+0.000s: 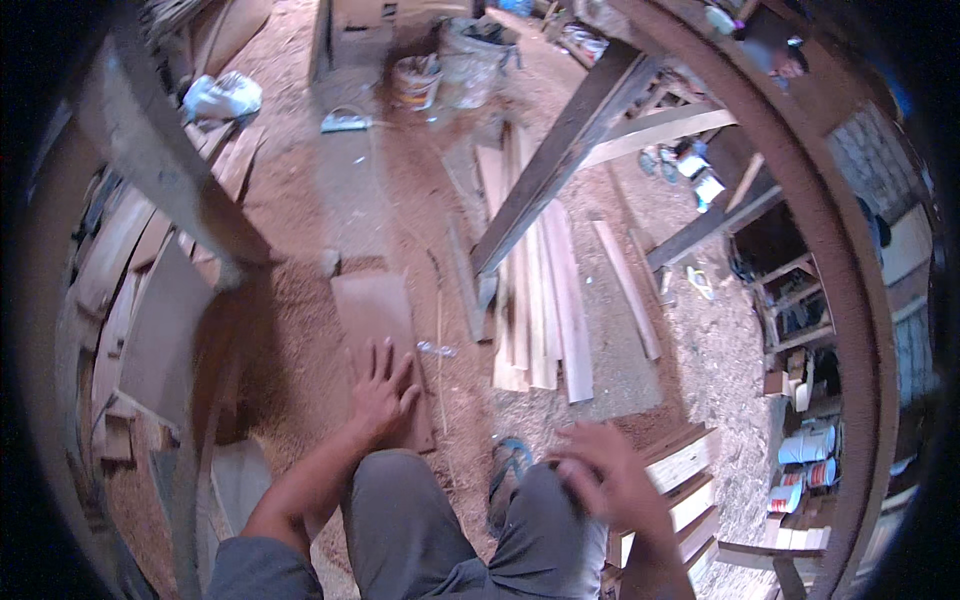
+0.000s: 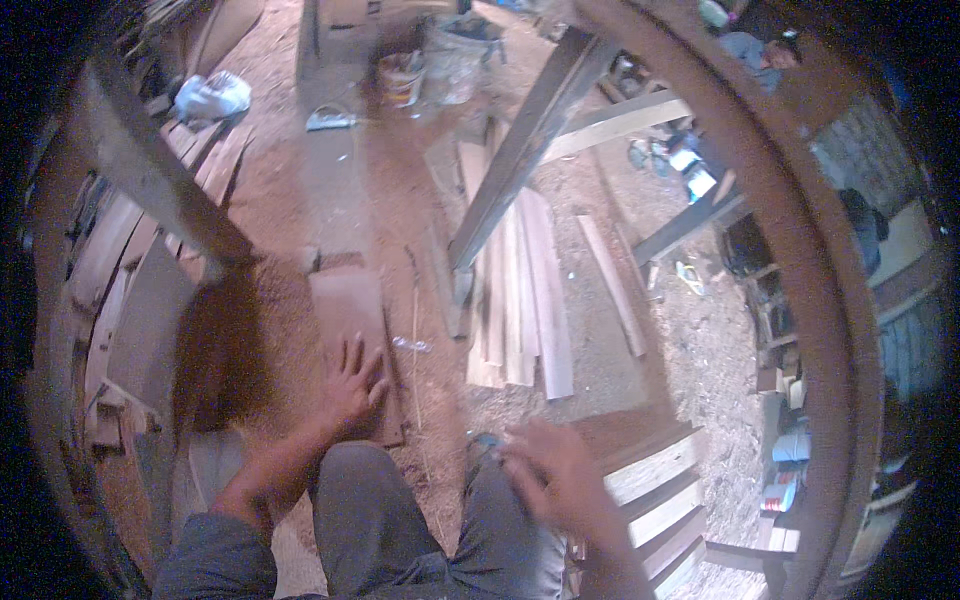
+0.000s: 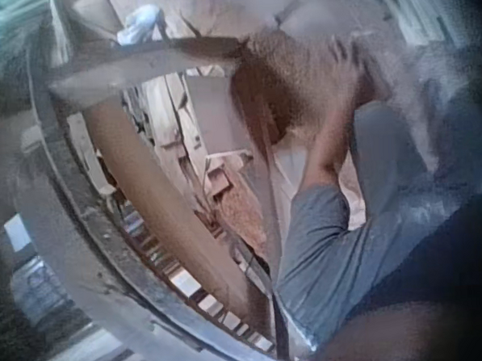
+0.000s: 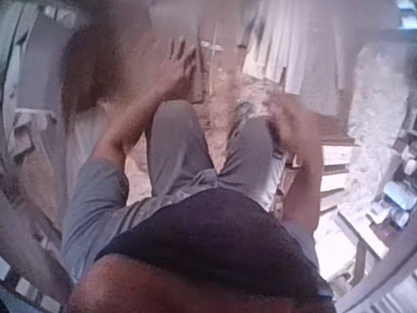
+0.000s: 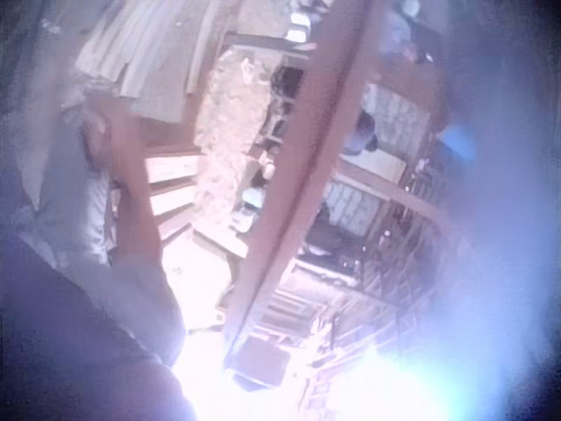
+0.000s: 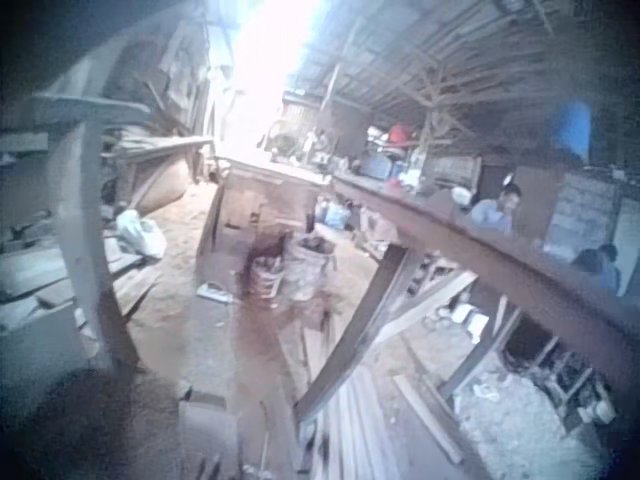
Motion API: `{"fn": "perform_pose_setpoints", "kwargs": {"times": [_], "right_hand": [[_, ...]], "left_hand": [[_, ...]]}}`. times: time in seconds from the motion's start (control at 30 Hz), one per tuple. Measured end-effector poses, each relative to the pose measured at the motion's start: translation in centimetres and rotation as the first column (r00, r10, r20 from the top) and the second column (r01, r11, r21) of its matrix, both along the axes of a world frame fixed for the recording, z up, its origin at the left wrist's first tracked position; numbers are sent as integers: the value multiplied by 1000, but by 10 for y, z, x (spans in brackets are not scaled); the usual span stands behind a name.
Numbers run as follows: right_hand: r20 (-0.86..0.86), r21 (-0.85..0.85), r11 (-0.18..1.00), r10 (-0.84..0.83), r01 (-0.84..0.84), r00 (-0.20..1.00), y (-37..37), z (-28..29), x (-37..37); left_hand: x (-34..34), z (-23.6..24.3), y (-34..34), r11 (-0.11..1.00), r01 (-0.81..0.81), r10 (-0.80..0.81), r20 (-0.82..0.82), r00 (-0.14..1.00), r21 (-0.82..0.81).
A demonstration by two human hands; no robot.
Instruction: The person measures and marks a wooden plank with a square and pencil, then uses a circular saw to cut the plank. The person repeats this process on another plank, stacking the cut pieces afterward.
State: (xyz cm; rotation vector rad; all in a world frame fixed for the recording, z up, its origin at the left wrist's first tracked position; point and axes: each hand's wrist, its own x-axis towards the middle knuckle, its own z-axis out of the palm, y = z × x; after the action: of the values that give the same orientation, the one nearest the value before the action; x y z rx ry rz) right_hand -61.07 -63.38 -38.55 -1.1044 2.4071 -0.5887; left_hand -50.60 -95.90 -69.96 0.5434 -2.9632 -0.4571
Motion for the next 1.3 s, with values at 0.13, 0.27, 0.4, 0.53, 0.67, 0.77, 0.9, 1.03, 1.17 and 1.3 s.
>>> {"fn": "perform_pose_setpoints", "kwargs": {"times": [0.13,0.27,0.4,0.53,0.67,0.77,0.9,1.03,1.17,1.3], "right_hand": [[-428,97,976,-134,193,894,-3,-7,61],[-294,98,956,-238,276,926,-5,-6,38],[-187,215,931,-258,296,948,12,13,35],[-53,217,880,-422,423,905,26,14,74],[40,276,827,-519,489,854,19,26,123],[29,490,811,-381,320,924,34,82,158],[483,520,851,-224,-71,846,34,199,171],[709,62,990,-131,124,693,79,349,196],[500,-80,874,-381,480,778,143,472,237],[299,-543,385,-742,747,600,205,544,274]], "left_hand": [[1,15,2,998,-22,21,9,1000,50],[-1,25,2,1000,-5,5,53,999,-10],[-15,41,4,1000,-12,5,225,974,28],[-42,80,5,998,48,-62,608,791,39],[-23,140,29,988,-56,-80,785,614,145],[45,177,68,924,-85,-247,751,612,373],[172,220,121,756,201,-620,582,527,623],[222,308,158,233,429,-965,154,212,872],[149,444,164,641,443,-745,645,166,626],[74,574,198,472,643,-789,-35,613,603]]}}
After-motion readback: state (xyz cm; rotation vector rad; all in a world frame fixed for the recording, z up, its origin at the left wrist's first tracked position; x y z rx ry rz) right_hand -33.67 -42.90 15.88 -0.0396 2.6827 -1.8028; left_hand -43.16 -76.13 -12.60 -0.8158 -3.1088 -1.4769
